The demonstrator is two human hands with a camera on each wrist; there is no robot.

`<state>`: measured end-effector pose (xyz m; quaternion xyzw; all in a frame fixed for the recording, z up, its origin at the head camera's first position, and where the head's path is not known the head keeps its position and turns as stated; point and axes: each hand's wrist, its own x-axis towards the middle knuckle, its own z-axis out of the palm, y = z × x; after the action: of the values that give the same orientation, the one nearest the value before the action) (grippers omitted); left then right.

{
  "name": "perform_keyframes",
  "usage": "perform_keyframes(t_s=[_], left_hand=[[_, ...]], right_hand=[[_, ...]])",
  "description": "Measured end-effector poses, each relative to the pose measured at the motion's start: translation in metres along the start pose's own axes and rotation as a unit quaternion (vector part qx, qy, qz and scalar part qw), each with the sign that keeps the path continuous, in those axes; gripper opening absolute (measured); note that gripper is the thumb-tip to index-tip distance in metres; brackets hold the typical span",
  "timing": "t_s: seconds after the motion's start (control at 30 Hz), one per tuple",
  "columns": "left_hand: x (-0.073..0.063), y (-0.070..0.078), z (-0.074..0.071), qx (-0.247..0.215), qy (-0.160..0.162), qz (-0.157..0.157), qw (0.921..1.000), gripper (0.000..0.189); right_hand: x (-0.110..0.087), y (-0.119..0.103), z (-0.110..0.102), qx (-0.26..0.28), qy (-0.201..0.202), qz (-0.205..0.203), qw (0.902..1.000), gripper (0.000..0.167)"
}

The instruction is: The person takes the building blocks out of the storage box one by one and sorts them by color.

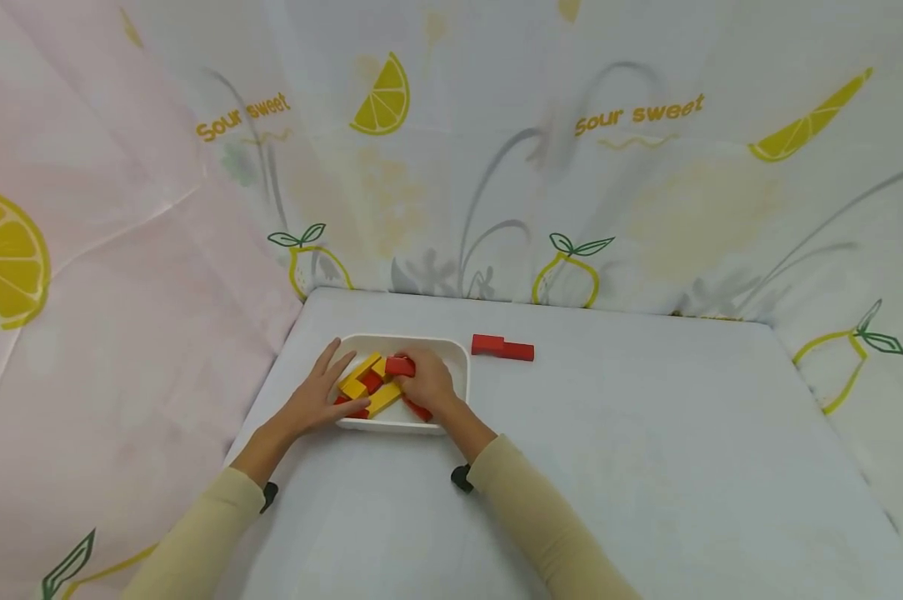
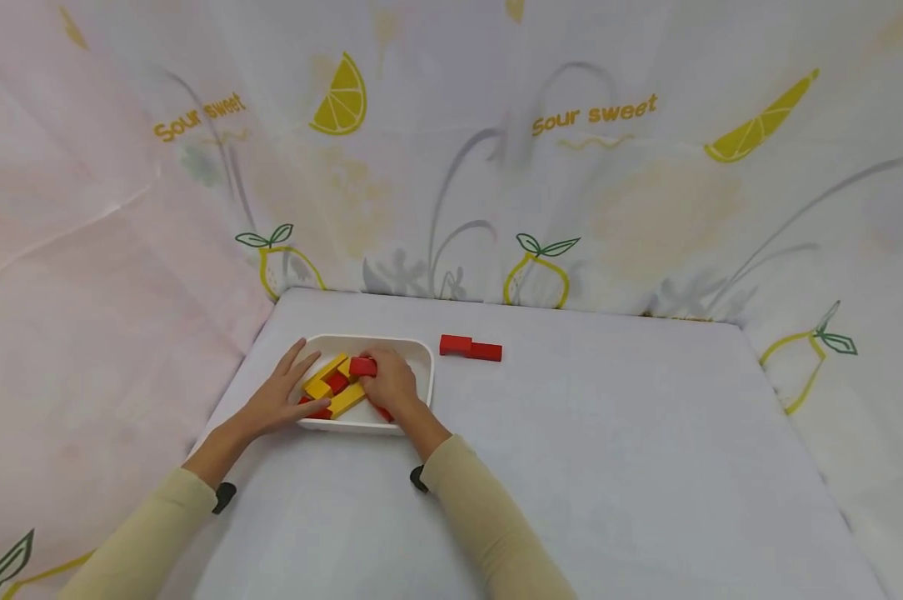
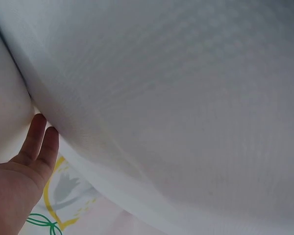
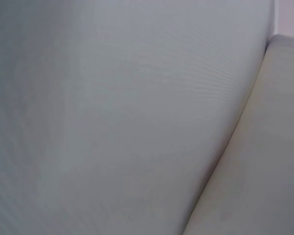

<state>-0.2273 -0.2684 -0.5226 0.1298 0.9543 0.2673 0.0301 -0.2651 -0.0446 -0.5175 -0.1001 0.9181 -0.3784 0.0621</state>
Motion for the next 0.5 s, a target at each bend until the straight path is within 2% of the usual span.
perform_keyframes(t_s=[0.23, 0.37, 0.5], left_hand=[[-0.0078, -0.0009, 0.0052, -0.008, -0.011, -0.005, 0.9999, 0.097], [-0.0041, 0.0003, 0.0031, -0.006, 0.002, 0.004, 1.0000, 0.096], [-0.0007, 0.0000, -0.0010, -0.006, 0.002, 0.005, 1.0000, 0.096]], right_hand=[[-0.0079, 0.0023, 0.0034, -0.005, -0.026, 0.002, 0.9997, 0.041], [-0.0049, 0.0012, 0.0015, -0.003, -0.011, -0.013, 0.9999, 0.040], [-0.0013, -0.0014, -0.0009, -0.007, -0.016, -0.024, 0.9996, 0.042]])
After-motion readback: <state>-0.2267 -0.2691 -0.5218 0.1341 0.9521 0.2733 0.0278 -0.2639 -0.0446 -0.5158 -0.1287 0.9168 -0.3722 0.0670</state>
